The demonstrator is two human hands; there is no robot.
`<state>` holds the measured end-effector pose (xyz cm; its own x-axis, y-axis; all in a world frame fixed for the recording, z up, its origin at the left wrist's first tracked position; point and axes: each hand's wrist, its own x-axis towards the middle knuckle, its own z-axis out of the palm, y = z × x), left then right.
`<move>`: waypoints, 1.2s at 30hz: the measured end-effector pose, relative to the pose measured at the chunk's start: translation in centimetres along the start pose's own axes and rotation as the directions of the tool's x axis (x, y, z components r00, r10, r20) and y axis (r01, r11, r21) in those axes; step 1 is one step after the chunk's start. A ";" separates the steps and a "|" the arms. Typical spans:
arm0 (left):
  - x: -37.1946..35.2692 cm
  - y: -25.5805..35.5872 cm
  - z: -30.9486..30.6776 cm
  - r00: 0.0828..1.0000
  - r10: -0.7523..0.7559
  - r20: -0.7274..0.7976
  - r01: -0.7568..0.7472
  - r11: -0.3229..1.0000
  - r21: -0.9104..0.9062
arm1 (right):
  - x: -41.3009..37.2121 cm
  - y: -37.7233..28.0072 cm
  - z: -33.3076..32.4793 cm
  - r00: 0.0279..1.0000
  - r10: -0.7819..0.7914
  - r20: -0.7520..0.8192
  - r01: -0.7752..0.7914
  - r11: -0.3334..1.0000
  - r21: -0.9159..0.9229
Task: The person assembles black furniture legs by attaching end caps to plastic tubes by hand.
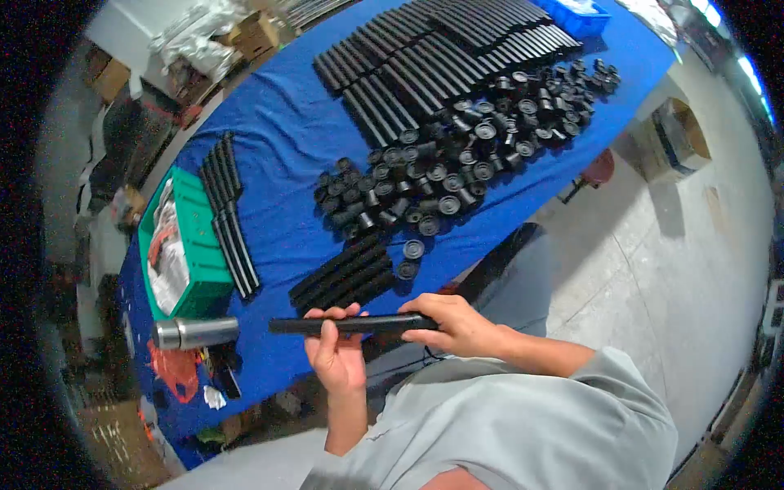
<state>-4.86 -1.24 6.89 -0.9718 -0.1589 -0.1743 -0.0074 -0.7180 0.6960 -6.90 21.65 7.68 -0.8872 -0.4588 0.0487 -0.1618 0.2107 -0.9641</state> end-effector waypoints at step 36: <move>2.1 0.0 1.2 0.999 0.012 0.042 0.004 0.931 -0.365 | 0.0 0.8 2.9 0.990 -0.096 0.107 0.097 0.995 -0.010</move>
<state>-7.21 -0.79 7.32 -0.9808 -0.1394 -0.1365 0.0756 -0.9165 0.3928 -5.82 19.35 6.19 -0.8161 -0.5669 0.1125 -0.2520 0.1740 -0.9519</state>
